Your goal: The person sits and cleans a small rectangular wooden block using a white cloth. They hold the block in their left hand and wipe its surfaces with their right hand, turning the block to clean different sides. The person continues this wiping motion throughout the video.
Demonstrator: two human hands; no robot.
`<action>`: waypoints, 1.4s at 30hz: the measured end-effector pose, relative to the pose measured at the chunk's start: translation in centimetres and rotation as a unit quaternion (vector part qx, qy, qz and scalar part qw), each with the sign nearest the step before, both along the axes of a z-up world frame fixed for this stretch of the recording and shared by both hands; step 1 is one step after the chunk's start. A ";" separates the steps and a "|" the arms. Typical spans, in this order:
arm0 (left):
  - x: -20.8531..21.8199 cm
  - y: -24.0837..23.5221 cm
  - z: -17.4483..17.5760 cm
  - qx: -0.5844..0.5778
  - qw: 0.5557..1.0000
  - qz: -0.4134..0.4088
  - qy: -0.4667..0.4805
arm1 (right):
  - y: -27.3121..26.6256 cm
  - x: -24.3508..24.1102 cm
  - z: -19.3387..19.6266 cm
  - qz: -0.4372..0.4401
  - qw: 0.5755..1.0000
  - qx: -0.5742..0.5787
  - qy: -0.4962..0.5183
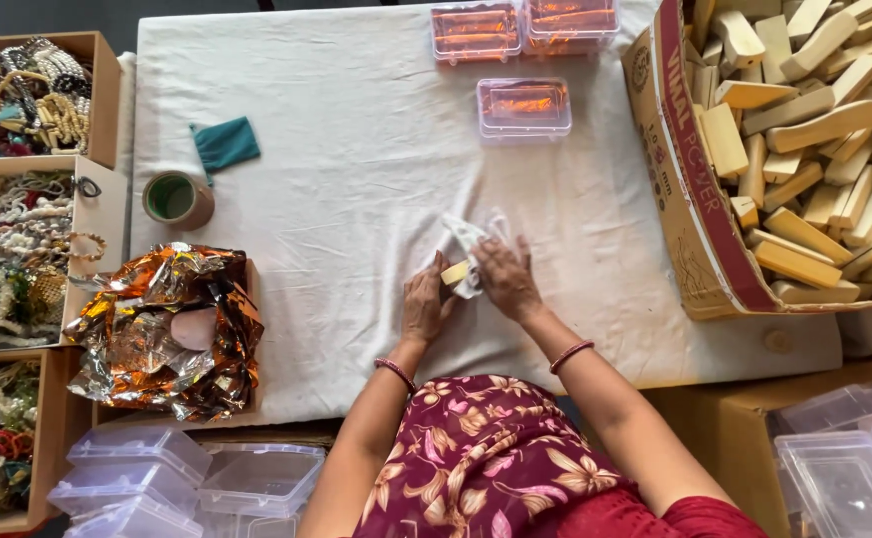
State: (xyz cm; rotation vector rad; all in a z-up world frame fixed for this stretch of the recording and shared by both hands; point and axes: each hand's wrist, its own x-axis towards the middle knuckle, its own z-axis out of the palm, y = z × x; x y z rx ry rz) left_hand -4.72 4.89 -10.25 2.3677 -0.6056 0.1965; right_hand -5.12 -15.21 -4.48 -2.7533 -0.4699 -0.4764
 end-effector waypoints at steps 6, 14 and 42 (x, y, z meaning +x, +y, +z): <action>-0.3 -0.2 -0.8 -0.008 0.999 0.028 -0.023 | 3.3 -1.0 -7.8 0.034 0.990 0.072 0.113; -0.3 -0.4 1.2 0.036 0.999 0.016 0.008 | -0.8 1.0 -0.9 -0.001 0.996 0.008 0.084; 3.0 -3.8 -4.6 -0.529 0.581 0.165 0.596 | 1.6 -1.9 1.0 0.135 0.979 0.143 -0.056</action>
